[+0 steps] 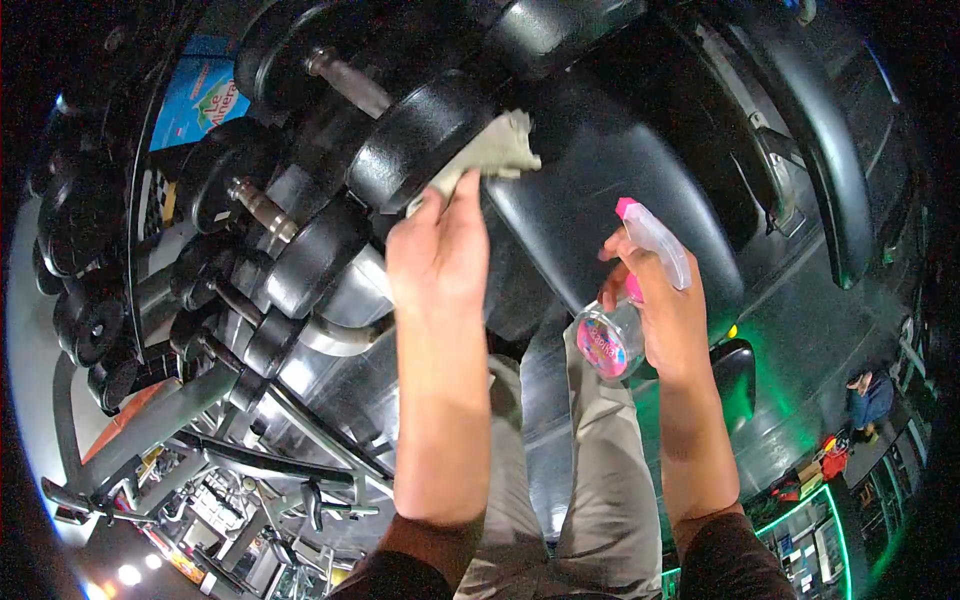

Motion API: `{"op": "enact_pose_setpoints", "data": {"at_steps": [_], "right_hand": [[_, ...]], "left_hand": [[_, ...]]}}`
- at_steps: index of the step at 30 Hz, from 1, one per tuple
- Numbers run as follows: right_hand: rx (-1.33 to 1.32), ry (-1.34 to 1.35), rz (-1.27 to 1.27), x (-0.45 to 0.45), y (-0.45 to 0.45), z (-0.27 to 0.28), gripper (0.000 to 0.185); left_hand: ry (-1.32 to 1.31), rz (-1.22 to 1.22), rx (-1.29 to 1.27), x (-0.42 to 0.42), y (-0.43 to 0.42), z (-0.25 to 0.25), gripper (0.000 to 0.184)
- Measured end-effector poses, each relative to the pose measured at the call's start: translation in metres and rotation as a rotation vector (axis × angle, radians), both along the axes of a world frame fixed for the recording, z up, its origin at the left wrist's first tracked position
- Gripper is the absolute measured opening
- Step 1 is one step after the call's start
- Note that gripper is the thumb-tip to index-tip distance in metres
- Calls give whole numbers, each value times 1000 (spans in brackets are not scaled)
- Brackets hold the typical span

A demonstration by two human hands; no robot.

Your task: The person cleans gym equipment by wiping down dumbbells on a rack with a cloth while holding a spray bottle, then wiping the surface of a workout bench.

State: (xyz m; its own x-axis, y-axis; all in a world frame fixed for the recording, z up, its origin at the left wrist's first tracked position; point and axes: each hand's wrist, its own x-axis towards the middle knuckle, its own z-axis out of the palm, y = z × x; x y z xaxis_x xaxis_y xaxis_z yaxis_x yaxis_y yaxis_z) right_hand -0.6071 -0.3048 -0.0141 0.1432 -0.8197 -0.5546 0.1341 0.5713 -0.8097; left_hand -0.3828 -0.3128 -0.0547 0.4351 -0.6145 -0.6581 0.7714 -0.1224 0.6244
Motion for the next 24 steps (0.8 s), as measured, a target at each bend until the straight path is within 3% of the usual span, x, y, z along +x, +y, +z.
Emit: {"op": "enact_pose_setpoints", "data": {"at_steps": [2,4,5,6,8,9,10,12,14,15,16,19,21,24], "right_hand": [[0,-17,12,-4,1,-5,32],[-4,-36,34,-3,2,-5,32],[7,-23,28,-1,3,-4,31],[18,-11,21,-1,4,-2,30],[22,-19,19,-2,7,-3,30],[29,-29,12,-2,9,-4,30],[30,-31,11,-2,10,-6,30],[26,-23,13,-2,11,-9,30],[29,-18,11,-1,10,-9,32],[31,-10,10,-1,9,-8,33],[29,-8,13,-1,8,-7,33],[28,-29,-6,3,5,-5,36],[26,-18,30,5,2,-5,37],[9,-27,46,13,-2,-6,37]], "left_hand": [[260,311,-83,-20,-35,2,50],[633,539,-105,-21,-47,-28,57],[403,363,-99,-13,-40,-66,38],[404,368,-104,-8,-40,-59,38],[502,363,-10,1,-30,-29,61],[201,52,120,1,-16,-17,55],[717,507,8,11,-12,-9,48],[406,392,45,12,9,10,44],[681,471,-101,44,48,-3,37],[730,200,-309,58,68,-3,35],[865,404,-288,54,72,18,31],[698,527,-153,51,72,31,29],[242,525,43,32,64,58,27],[75,509,80,30,63,82,35]]}}
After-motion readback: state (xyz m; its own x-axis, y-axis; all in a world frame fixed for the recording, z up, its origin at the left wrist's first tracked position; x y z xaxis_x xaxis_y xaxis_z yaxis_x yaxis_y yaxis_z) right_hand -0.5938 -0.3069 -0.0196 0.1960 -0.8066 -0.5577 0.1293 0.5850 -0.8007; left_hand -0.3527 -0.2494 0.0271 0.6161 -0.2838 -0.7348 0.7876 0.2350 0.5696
